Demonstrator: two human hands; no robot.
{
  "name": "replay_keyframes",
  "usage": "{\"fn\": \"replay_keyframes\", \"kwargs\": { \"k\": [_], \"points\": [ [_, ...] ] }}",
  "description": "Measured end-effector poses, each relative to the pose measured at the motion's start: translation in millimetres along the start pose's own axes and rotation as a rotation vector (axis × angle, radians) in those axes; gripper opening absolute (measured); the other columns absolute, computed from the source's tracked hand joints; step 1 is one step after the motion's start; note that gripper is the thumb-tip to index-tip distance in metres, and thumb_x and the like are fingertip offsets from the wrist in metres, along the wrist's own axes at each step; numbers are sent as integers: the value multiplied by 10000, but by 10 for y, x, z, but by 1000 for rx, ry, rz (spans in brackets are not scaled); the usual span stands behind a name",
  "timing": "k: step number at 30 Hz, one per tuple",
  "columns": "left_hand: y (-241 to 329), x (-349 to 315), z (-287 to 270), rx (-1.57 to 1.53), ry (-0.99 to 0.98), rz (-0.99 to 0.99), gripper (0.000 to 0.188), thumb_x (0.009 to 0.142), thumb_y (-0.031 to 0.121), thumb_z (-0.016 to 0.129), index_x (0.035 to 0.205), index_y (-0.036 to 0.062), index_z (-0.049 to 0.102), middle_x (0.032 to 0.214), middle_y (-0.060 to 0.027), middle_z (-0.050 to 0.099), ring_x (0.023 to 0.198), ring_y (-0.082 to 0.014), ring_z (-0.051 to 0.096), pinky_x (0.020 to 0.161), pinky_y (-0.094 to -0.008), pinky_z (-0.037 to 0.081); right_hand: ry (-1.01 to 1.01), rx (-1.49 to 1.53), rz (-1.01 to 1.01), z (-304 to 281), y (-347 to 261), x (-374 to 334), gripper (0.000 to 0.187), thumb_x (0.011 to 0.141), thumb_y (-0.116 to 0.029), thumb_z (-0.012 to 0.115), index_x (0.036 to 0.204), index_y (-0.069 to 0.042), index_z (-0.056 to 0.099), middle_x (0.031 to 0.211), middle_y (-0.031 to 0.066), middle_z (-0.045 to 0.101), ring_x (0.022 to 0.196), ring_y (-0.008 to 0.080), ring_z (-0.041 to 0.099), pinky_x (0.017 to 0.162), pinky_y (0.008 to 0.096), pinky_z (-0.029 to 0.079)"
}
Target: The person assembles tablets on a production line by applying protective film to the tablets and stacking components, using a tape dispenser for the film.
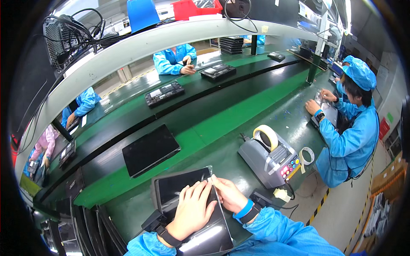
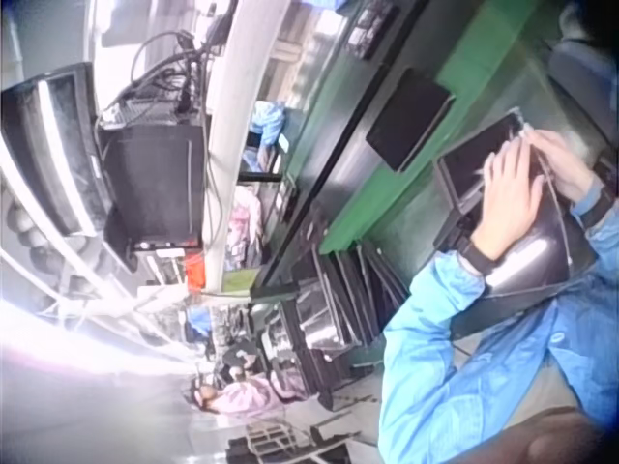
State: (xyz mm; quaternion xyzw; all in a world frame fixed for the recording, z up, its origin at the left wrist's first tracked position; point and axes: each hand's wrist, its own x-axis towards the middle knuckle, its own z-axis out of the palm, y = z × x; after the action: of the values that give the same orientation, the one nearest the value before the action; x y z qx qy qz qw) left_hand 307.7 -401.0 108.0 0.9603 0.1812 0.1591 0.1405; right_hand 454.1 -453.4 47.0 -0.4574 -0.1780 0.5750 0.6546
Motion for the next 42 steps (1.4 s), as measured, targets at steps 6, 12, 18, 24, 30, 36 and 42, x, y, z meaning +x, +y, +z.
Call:
{"fn": "replay_keyframes", "kwargs": {
  "k": [6, 12, 18, 24, 30, 36, 42],
  "points": [
    [7, 4, -17, 19, -4, 1, 566, 843, 263, 599, 1312, -6, 434, 1291, -193, 449, 1210, -351, 418, 1037, -512, 286, 72, 2, 93, -40, 6, -53, 343, 960, -410, 500, 898, -83, 582, 600, -41, 492, 439, 53, 376, 387, 211, 278],
    [-4, -4, -7, 32, 8, 5, 564, 848, 269, 592, 1316, -2, 434, 1292, -197, 442, 1212, -349, 413, 1041, -508, 285, 385, -827, -611, 29, -312, -143, 265, 871, -224, 646, 820, 33, 608, 735, 163, 643, 675, 261, 645, 612, 354, 499],
    [-20, -22, 25, -58, 10, -18, 663, 843, 235, 611, 1361, -61, 322, 1307, -233, 415, 1210, -370, 406, 1030, -517, 295, 272, -1118, -503, 143, -380, -103, 348, 905, -283, 567, 765, 26, 647, 671, 228, 614, 686, 400, 626, 608, 421, 495],
    [-8, -39, -18, -72, 37, 2, 722, 845, 223, 616, 1387, -75, 245, 1356, -261, 350, 1200, -416, 399, 1033, -516, 296, 90, -1016, -358, -7, -57, 201, 363, 962, -253, 446, 900, 60, 619, 757, 210, 631, 736, 307, 634, 639, 385, 493],
    [123, -151, -262, -46, 103, -4, 746, 804, 254, 670, 1362, -72, 297, 1375, -281, 328, 1253, -424, 364, 1066, -502, 290, -5, -408, -246, 67, -130, 58, 408, 994, -307, 462, 1016, 63, 631, 907, 33, 640, 846, 80, 533, 755, 233, 443],
    [210, -1200, -734, -398, 672, -501, 615, 841, 222, 579, 1350, -28, 341, 1241, -191, 472, 1157, -301, 468, 998, -404, 360, 194, -183, -323, 0, -243, -101, 367, 991, -337, 465, 949, -13, 632, 811, -25, 579, 702, 48, 481, 617, 224, 403],
    [474, -1050, -191, -996, 1095, -533, 544, 918, 78, 488, 1403, 4, 253, 1310, -131, 414, 1194, -205, 421, 1039, -333, 317, 197, 116, -522, 315, -108, -434, 372, 1012, -289, 418, 1012, 29, 611, 987, 44, 627, 911, 113, 554, 828, 244, 427]
  ]
}}
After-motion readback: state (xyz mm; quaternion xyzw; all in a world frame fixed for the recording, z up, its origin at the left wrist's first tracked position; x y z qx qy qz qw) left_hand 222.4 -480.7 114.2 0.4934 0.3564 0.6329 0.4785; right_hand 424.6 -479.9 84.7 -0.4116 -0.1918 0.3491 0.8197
